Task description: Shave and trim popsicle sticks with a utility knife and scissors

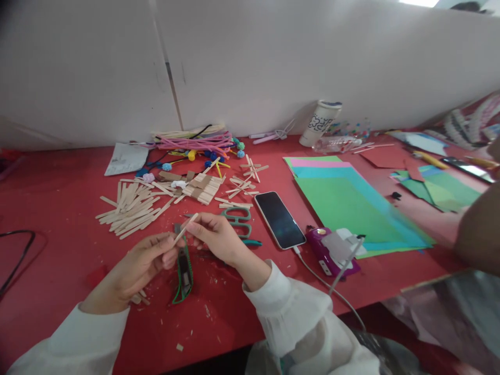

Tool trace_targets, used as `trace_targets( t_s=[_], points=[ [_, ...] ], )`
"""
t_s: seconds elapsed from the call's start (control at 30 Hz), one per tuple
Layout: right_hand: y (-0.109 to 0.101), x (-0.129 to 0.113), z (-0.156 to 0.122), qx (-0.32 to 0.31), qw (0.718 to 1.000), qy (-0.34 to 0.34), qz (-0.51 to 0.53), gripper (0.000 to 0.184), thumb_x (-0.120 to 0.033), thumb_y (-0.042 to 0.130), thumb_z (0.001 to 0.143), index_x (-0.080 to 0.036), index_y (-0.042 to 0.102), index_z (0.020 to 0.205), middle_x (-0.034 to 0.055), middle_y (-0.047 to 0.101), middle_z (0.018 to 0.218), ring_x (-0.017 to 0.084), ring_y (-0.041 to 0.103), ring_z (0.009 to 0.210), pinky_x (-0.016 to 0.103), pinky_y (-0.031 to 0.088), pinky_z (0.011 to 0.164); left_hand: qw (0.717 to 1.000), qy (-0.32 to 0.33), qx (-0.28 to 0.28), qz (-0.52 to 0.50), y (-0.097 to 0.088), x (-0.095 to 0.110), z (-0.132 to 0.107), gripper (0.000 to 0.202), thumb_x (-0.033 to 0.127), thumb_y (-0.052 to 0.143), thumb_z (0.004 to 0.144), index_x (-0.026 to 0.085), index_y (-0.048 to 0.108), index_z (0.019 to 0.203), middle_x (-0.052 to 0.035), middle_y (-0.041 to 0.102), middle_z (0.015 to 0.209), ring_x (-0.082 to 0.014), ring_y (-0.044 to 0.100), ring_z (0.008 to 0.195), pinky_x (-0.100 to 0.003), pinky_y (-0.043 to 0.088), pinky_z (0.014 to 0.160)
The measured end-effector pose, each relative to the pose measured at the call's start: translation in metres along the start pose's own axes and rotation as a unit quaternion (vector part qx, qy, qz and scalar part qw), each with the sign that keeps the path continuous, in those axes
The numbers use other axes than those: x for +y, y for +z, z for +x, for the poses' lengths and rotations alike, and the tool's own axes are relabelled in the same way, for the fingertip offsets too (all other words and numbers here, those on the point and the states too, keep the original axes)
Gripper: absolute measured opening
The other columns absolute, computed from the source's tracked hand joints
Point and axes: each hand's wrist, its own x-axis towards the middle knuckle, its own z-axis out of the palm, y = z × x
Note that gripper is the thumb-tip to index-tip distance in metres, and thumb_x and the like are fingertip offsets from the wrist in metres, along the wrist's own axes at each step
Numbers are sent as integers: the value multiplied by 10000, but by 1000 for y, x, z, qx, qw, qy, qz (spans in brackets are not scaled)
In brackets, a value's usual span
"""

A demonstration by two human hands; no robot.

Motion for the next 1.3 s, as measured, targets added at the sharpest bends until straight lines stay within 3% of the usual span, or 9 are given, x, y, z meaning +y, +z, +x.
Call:
trace_targets(
  t_s=[0.1, 0.23, 0.4, 0.53, 0.73, 0.83, 1.0, 1.17, 1.3],
  points=[
    [2, -1, -4, 48, 976, -69, -200, 253, -401, 558, 884, -170, 645, 938, 35, 648, 794, 157, 577, 707, 291, 460, 655, 996, 46, 75, 5, -5, 3, 1, 296, 439, 664, 748, 187, 549, 642, 53, 485, 531, -92, 423, 519, -213, 359, 544],
    [19, 2, -12, 20, 822, -106, -559, 354, -479, 651, 816, -130, 685, 871, 145, 656, 953, 298, 558, 939, 420, 458, 818, 985, 80, 149, 22, -7, 6, 1, 215, 360, 707, 722, 191, 590, 659, 52, 542, 576, -96, 452, 558, -207, 360, 555],
    [42, 15, -15, -25, 748, -80, -658, 419, -502, 622, 798, -105, 700, 906, 177, 651, 955, 323, 555, 948, 438, 450, 837, 983, 72, 166, 8, -2, 7, -1, 183, 333, 748, 670, 182, 645, 673, 51, 549, 538, -94, 440, 512, -212, 348, 515],
    [39, 13, -12, 16, 791, -58, -609, 213, -361, 645, 711, -148, 634, 712, 136, 633, 844, 303, 560, 893, 424, 454, 807, 985, 55, 152, -57, -2, 8, 0, 261, 399, 749, 670, 175, 615, 684, 48, 529, 552, -76, 419, 512, -194, 339, 508],
    [15, -10, -8, 104, 988, 26, -111, 230, -391, 579, 716, -233, 425, 778, -53, 510, 610, 139, 541, 518, 288, 467, 515, 983, -29, 38, -176, -1, 15, -3, 382, 484, 726, 638, 190, 504, 738, 114, 273, 512, -46, 199, 429, -167, 229, 409],
    [10, -17, -7, 100, 989, 43, 99, 349, -401, 639, 698, -228, 456, 940, -127, 461, 485, 79, 431, 355, 200, 367, 376, 978, -85, -44, -186, 3, 13, -6, 335, 450, 697, 676, 198, 490, 749, 130, 212, 479, -53, 120, 407, -171, 179, 375],
    [14, -14, -9, 92, 990, 44, 97, 273, -362, 715, 689, -196, 533, 807, -121, 468, 401, 45, 388, 319, 167, 314, 341, 974, -113, -124, -152, 11, 2, -10, 392, 551, 634, 742, 217, 439, 681, 116, 247, 445, -59, 145, 387, -185, 174, 383],
    [13, -10, -8, 137, 987, 42, 66, 315, -428, 701, 715, -214, 472, 741, -116, 469, 382, 57, 392, 315, 176, 310, 333, 998, -33, -59, 15, 10, 2, -10, 395, 534, 595, 819, 187, 510, 650, 38, 478, 550, -78, 328, 464, -215, 233, 461],
    [3, -17, -13, 112, 992, 28, -44, 344, -495, 663, 762, -214, 480, 840, -115, 458, 444, 79, 431, 349, 201, 369, 363, 990, 16, -3, 137, 5, 5, -10, 403, 519, 456, 886, 200, 475, 641, 62, 380, 517, -92, 298, 466, -232, 242, 469]
  ],
)
